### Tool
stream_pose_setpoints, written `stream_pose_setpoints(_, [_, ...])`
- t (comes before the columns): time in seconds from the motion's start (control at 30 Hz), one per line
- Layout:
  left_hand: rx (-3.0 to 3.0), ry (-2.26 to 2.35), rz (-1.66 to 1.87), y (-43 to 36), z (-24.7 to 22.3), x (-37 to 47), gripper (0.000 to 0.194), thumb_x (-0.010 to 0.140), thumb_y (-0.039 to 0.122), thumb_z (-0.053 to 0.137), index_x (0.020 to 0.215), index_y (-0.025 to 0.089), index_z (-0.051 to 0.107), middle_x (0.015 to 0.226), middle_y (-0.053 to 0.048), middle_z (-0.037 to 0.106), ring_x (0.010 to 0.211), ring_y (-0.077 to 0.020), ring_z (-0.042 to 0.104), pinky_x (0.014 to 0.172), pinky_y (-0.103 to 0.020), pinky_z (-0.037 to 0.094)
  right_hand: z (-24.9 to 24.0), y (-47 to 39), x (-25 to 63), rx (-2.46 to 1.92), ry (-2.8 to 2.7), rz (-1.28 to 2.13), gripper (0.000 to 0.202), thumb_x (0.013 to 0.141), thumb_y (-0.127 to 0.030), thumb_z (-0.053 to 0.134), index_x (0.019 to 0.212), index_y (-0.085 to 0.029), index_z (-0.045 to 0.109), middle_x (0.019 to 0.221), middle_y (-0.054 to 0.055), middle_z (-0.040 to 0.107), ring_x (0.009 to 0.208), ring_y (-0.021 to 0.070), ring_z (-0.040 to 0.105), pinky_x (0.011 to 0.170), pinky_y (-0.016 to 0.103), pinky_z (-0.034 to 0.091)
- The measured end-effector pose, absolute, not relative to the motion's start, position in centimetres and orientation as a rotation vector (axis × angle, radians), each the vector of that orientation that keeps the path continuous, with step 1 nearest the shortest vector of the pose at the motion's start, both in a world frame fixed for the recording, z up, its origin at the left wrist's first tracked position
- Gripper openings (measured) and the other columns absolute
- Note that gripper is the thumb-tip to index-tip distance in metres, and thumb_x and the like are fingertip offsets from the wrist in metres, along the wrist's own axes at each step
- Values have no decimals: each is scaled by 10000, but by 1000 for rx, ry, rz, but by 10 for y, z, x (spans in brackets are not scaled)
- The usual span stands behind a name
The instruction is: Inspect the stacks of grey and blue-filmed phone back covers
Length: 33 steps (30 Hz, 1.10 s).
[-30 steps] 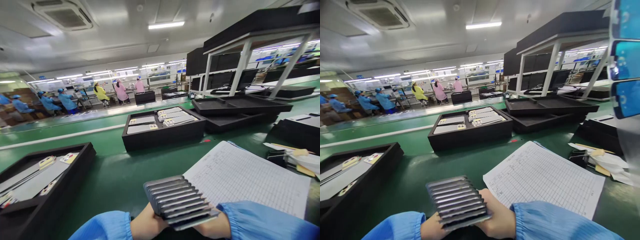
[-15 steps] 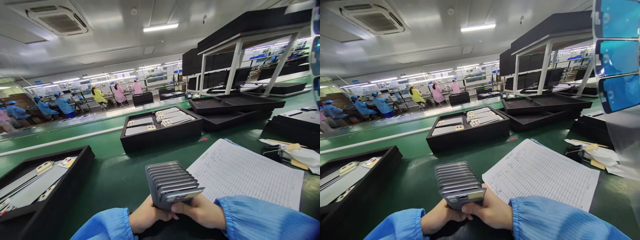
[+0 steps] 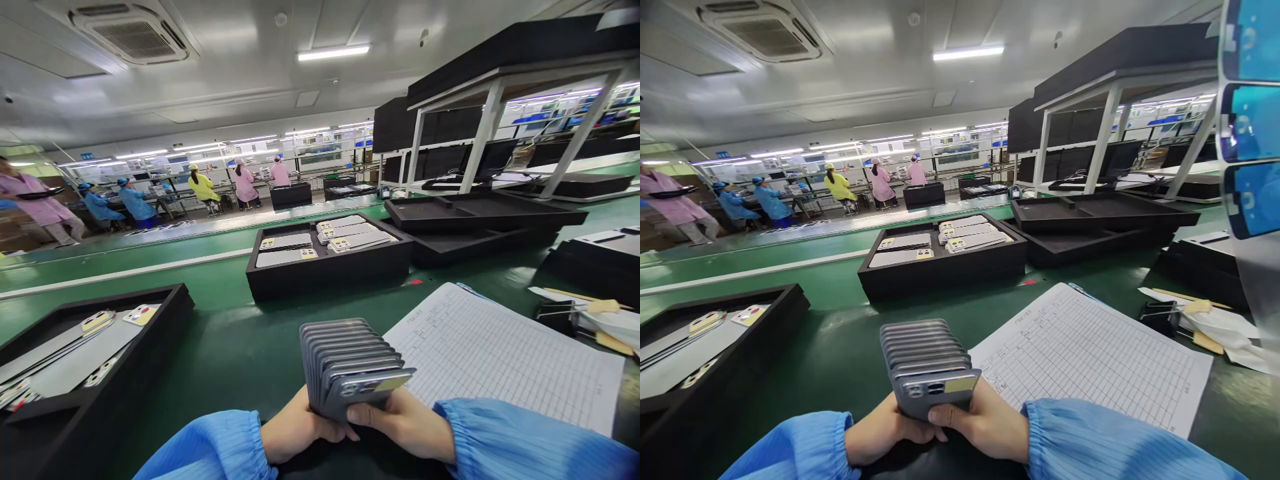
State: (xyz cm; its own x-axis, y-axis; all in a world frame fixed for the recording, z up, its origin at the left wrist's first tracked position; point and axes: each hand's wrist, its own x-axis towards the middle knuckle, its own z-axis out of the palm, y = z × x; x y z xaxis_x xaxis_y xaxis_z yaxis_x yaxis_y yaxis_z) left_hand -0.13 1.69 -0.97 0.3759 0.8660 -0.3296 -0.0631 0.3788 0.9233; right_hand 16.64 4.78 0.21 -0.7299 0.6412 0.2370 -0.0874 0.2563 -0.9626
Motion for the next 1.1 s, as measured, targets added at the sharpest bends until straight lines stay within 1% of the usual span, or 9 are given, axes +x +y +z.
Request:
stream_pose_setpoints(0.1, [1028,965,762,17,-8,-2,218,488,-18,598,631,121,685,601,6,646,607,-110,546,652,-245,411,-2,46,167,-516,-1913,1526,230,799,-354,534,786,-152,642,725,30,638,717,166,586,766,309,477])
stream_pose_setpoints(0.23, [1106,874,833,14,-7,0,277,583,100,691,855,146,668,749,-18,672,752,-152,587,772,-303,434,-8,44,167,-592,-1843,1441,307,813,-358,526,1046,-171,597,909,52,656,804,179,596,819,322,460])
stream_pose_setpoints(0.37, [1175,815,931,16,-7,1,303,691,216,653,985,148,619,962,-73,660,953,-207,572,908,-364,386,-6,46,171,-626,-1825,1267,273,854,-317,472,1053,-194,613,969,47,655,913,194,581,859,308,433])
stream_pose_setpoints(0.47, [1233,810,1129,21,4,-2,540,668,200,680,1164,192,466,1155,-79,571,1094,-221,494,978,-356,325,-2,48,173,-625,-1881,1153,260,861,-276,461,1054,-193,615,923,41,659,882,198,581,869,317,417])
stream_pose_setpoints(0.53, [1289,845,1300,23,17,-5,691,629,183,713,1221,219,358,1200,-83,531,1132,-235,465,977,-343,327,0,47,174,-631,-1931,1117,276,861,-266,460,1091,-188,590,904,41,649,822,194,578,857,324,416])
stream_pose_setpoints(0.63, [1362,905,1352,22,40,-6,778,543,151,766,1190,248,345,1116,-63,565,1027,-240,535,843,-290,423,1,44,171,-641,-1993,1125,280,859,-266,460,1101,-179,572,858,43,630,745,184,559,760,300,445])
stream_pose_setpoints(0.77, [1344,964,1321,18,54,-5,623,526,109,768,1040,246,444,909,7,599,797,-146,579,683,-208,457,0,44,167,-660,-2010,1135,262,850,-262,476,1083,-176,560,903,50,610,778,185,544,743,283,437])
stream_pose_setpoints(0.97, [1340,767,1297,24,52,-14,417,618,147,721,979,201,519,819,27,586,710,-79,536,631,-150,432,2,52,167,-637,-2011,1298,344,786,-274,558,1110,-162,534,906,35,584,802,184,520,738,286,419])
stream_pose_setpoints(1.1, [1201,674,1275,28,47,-21,453,645,213,711,1059,196,526,866,4,605,765,-99,553,690,-172,447,6,54,170,-404,-1851,1761,621,672,-363,666,1219,-172,443,1054,53,549,936,211,509,827,323,392])
